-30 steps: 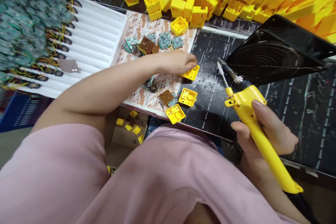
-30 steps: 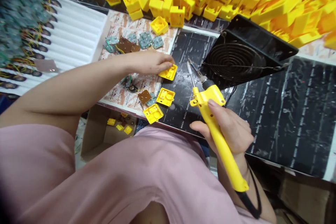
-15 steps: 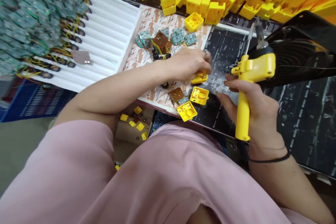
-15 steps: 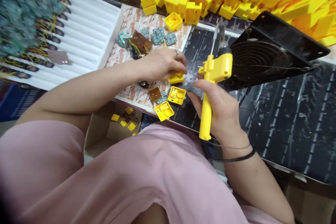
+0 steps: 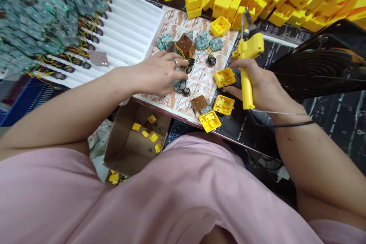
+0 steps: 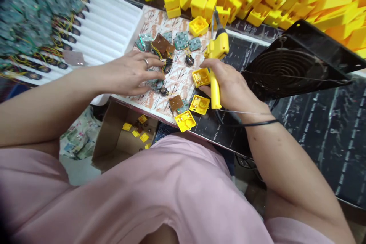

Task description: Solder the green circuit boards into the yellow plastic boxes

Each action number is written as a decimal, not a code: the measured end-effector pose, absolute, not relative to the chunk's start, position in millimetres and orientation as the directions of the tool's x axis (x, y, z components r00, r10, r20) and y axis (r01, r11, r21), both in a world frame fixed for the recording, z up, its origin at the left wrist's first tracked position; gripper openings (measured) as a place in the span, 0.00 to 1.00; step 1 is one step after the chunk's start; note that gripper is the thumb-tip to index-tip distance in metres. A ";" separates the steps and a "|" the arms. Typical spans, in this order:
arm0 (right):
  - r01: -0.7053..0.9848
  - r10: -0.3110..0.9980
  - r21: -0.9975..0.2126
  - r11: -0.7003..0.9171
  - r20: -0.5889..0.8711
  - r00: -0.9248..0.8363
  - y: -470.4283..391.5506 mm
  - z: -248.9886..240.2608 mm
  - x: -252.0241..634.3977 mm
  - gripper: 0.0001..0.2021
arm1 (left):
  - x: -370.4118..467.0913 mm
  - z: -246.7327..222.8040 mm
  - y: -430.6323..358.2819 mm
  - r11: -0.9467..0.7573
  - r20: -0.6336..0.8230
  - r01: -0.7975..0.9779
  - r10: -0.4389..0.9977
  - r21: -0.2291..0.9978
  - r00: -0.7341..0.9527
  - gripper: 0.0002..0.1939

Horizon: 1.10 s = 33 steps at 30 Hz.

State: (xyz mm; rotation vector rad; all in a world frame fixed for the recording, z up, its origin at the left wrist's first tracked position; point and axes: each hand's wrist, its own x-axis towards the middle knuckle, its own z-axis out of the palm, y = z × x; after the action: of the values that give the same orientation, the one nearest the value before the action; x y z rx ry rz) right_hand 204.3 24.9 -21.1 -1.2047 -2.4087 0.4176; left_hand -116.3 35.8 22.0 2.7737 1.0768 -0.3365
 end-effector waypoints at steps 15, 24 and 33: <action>0.649 0.707 -0.282 0.707 0.315 -0.633 -50.8 -27.4 131.4 0.15 | -112.8 -2.7 11.1 -0.677 -0.097 0.716 0.712 0.170 0.696 0.13; 0.604 0.774 -0.495 0.625 0.490 -0.400 -56.1 -20.0 177.8 0.21 | -130.4 8.1 -6.1 -0.703 0.005 0.710 0.710 -0.048 0.704 0.23; 0.672 0.760 -0.459 0.581 0.600 -0.248 -71.5 -13.6 208.0 0.21 | -60.8 -22.4 -45.5 -0.782 0.103 0.580 0.612 0.228 0.784 0.18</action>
State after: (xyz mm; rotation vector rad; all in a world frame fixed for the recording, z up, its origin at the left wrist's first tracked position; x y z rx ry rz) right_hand 208.0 -71.5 -13.6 -1.1432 -1.9833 0.1350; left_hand -60.8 -45.5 -22.4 2.7910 0.9414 0.2548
